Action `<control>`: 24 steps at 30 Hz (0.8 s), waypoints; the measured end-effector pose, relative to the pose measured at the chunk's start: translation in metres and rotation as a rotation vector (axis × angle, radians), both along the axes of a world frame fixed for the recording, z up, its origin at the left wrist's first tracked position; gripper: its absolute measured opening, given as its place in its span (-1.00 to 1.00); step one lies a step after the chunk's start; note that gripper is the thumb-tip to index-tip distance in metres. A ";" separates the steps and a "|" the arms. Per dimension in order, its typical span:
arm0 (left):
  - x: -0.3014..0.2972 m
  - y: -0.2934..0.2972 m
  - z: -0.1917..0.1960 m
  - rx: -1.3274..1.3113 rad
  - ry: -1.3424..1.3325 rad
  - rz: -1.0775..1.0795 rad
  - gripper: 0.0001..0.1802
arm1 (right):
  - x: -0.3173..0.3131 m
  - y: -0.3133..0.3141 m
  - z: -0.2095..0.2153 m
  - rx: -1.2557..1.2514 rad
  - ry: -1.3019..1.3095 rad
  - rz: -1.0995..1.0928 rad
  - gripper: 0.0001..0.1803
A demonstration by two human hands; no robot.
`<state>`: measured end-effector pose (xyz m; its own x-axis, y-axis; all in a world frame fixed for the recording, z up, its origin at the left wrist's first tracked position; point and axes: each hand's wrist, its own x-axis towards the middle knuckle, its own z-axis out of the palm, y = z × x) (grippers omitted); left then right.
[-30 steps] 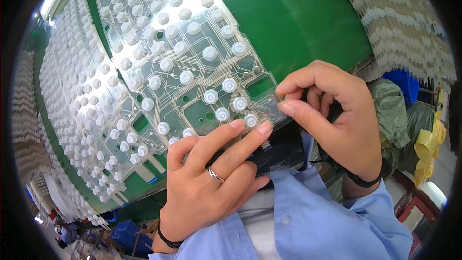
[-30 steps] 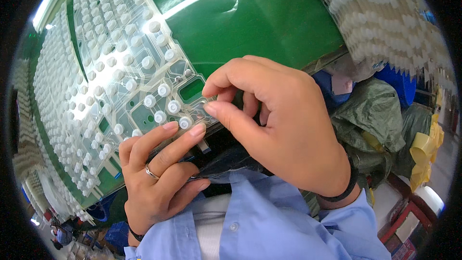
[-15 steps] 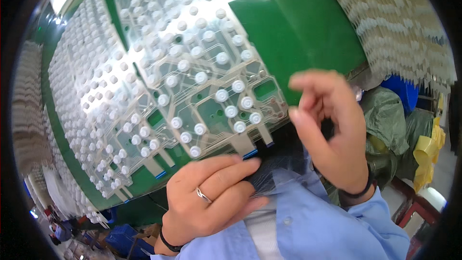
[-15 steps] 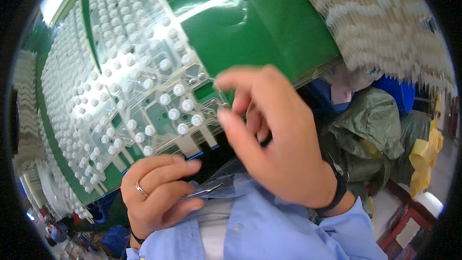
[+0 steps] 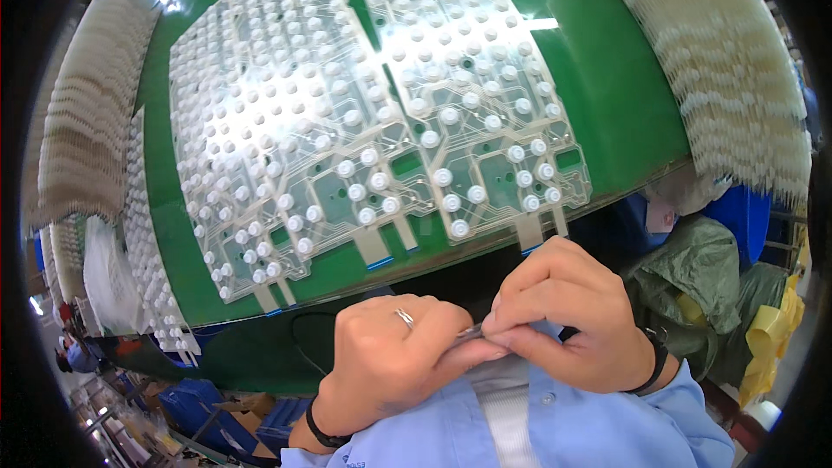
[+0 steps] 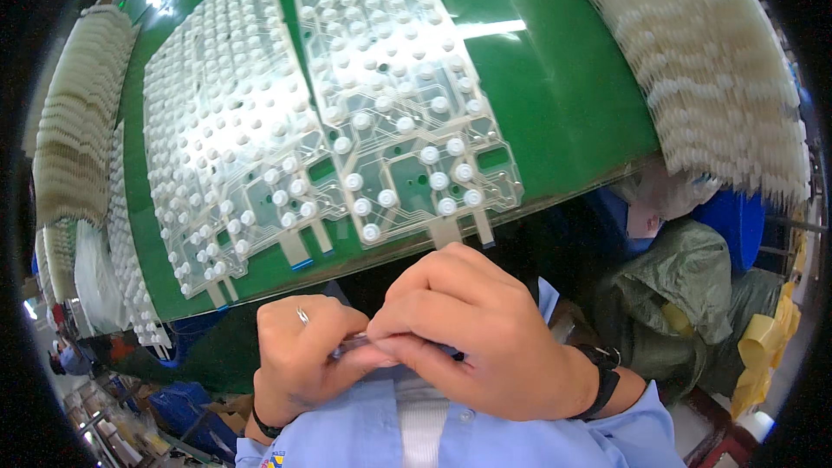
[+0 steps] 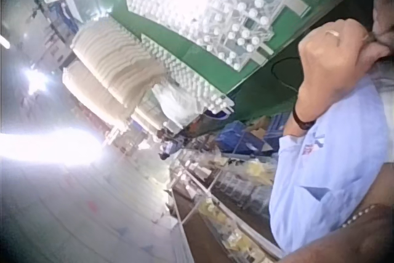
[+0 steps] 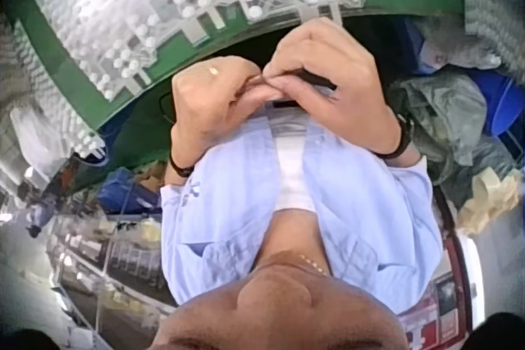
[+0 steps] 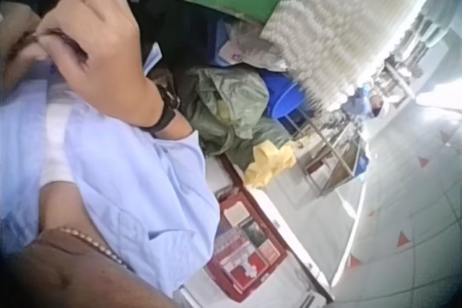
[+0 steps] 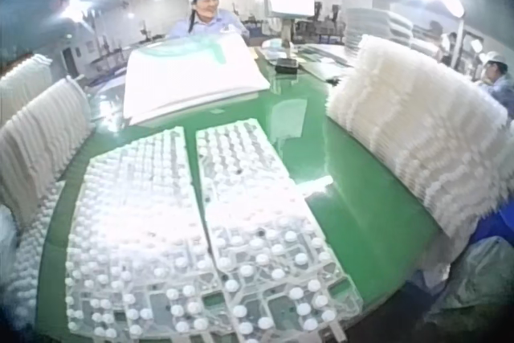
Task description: Checking and arranging electronic membrane switches on a production table.
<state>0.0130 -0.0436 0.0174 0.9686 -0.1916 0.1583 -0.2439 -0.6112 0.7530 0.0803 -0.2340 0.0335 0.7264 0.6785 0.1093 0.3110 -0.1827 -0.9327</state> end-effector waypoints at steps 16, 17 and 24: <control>-0.003 0.051 -0.015 0.204 -0.086 -0.011 -0.64 | 0.045 -0.001 -0.007 -0.008 0.325 -0.400 -0.92; -0.002 0.051 -0.017 0.198 -0.091 -0.014 -0.64 | 0.046 -0.001 -0.002 -0.055 0.307 -0.420 -0.92; 0.001 0.056 -0.018 0.177 -0.080 -0.045 -0.64 | 0.070 0.044 0.000 -0.199 0.191 -0.268 -0.95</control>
